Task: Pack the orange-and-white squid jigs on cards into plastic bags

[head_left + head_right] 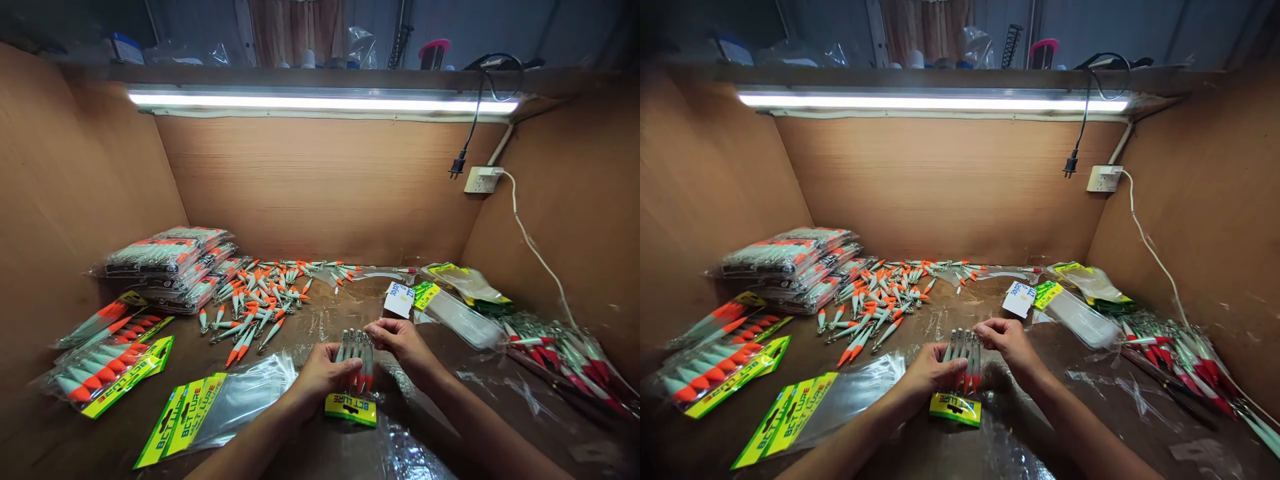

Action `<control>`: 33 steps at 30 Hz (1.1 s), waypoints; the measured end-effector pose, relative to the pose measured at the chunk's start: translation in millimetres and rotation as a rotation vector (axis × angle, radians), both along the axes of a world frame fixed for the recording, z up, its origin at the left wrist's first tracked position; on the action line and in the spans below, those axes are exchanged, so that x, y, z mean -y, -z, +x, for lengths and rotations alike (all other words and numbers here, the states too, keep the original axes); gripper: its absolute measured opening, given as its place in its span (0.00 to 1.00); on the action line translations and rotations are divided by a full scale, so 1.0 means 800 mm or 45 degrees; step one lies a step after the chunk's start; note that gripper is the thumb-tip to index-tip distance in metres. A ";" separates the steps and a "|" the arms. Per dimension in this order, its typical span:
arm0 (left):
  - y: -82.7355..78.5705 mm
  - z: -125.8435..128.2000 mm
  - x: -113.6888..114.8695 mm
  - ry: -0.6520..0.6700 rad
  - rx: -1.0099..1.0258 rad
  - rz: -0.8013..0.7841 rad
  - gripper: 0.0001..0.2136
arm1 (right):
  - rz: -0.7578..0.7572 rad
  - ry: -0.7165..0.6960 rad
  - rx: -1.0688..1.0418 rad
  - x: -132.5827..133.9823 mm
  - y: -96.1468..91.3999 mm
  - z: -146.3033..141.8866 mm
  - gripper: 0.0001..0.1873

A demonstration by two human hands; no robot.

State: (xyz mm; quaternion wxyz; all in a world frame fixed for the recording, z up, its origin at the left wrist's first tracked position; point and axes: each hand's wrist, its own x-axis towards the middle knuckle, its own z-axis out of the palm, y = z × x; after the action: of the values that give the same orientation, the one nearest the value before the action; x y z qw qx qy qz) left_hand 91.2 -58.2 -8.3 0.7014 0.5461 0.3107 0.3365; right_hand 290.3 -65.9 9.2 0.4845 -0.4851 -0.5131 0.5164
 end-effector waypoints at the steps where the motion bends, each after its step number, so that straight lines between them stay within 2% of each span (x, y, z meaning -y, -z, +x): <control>1: 0.000 0.000 0.000 0.029 0.011 -0.026 0.24 | -0.010 0.002 -0.047 -0.001 0.002 0.001 0.35; 4: 0.002 0.000 -0.003 0.076 0.063 -0.012 0.25 | -0.031 0.010 -0.174 -0.004 0.004 0.005 0.34; 8: 0.006 -0.005 -0.014 -0.155 -0.049 0.131 0.23 | -0.057 0.009 -0.239 -0.006 0.002 0.009 0.34; 13: 0.010 -0.009 -0.020 -0.122 -0.170 0.187 0.22 | -0.039 -0.020 -0.173 -0.005 0.003 0.006 0.32; 19: 0.012 -0.009 -0.019 -0.207 -0.185 0.263 0.20 | 0.020 0.017 -0.056 -0.004 0.005 0.005 0.33; 26: 0.008 -0.008 -0.017 -0.028 0.022 0.132 0.21 | 0.051 0.062 0.019 -0.005 0.008 0.006 0.34; 29: 0.015 -0.008 -0.018 -0.119 0.007 0.101 0.21 | 0.042 0.050 -0.025 -0.004 0.012 0.005 0.34; 33: 0.020 -0.007 -0.017 -0.162 0.127 -0.200 0.25 | -0.030 0.012 -0.128 -0.002 0.011 0.002 0.34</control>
State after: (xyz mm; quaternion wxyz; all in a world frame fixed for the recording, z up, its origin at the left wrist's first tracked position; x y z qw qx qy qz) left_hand 85.3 -44.4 -24.7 0.7339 0.4512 0.3349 0.3816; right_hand 291.6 -64.1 0.3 0.5063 -0.4665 -0.4799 0.5438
